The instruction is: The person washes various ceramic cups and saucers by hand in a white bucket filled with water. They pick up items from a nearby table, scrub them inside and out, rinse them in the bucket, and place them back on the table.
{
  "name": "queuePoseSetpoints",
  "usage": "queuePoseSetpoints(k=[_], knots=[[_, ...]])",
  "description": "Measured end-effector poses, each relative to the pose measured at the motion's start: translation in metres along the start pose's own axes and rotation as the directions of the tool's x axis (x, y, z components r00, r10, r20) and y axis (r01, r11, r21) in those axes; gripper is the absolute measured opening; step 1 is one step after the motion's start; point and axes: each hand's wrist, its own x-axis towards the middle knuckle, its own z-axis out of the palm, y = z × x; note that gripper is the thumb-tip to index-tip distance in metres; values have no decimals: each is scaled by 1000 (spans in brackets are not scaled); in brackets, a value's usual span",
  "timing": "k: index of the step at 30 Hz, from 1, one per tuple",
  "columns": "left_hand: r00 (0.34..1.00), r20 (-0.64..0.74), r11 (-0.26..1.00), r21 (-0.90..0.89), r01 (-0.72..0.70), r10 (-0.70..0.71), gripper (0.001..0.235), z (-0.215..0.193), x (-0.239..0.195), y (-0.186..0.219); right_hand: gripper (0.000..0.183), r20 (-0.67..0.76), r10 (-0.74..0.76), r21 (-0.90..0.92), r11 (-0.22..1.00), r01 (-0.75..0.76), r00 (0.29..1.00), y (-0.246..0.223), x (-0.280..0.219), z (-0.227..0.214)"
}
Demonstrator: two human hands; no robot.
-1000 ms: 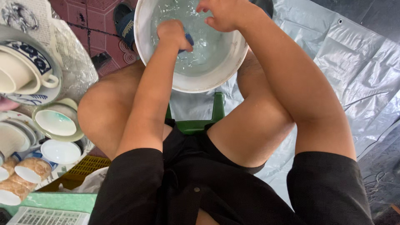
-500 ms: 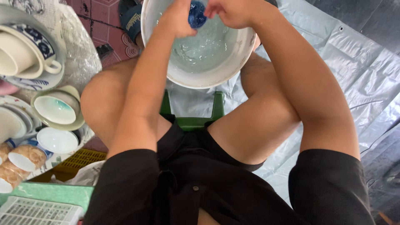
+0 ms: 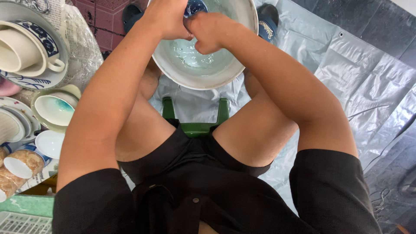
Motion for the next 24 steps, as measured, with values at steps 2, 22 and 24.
queuePoseSetpoints(k=[2, 22, 24], knots=[[999, 52, 1000, -25, 9, -8, 75, 1, 2, -5, 42, 91, 48, -1, 999, -48, 995, 2, 0, 0], [982, 177, 984, -147, 99, -72, 84, -2, 14, 25, 26, 166, 83, -231, 972, -43, 983, 21, 6, -3], [973, 197, 976, -156, 152, -120, 83, -8, 18, 38, 32, 122, 50, -157, 987, -30, 991, 26, 3, 7]])
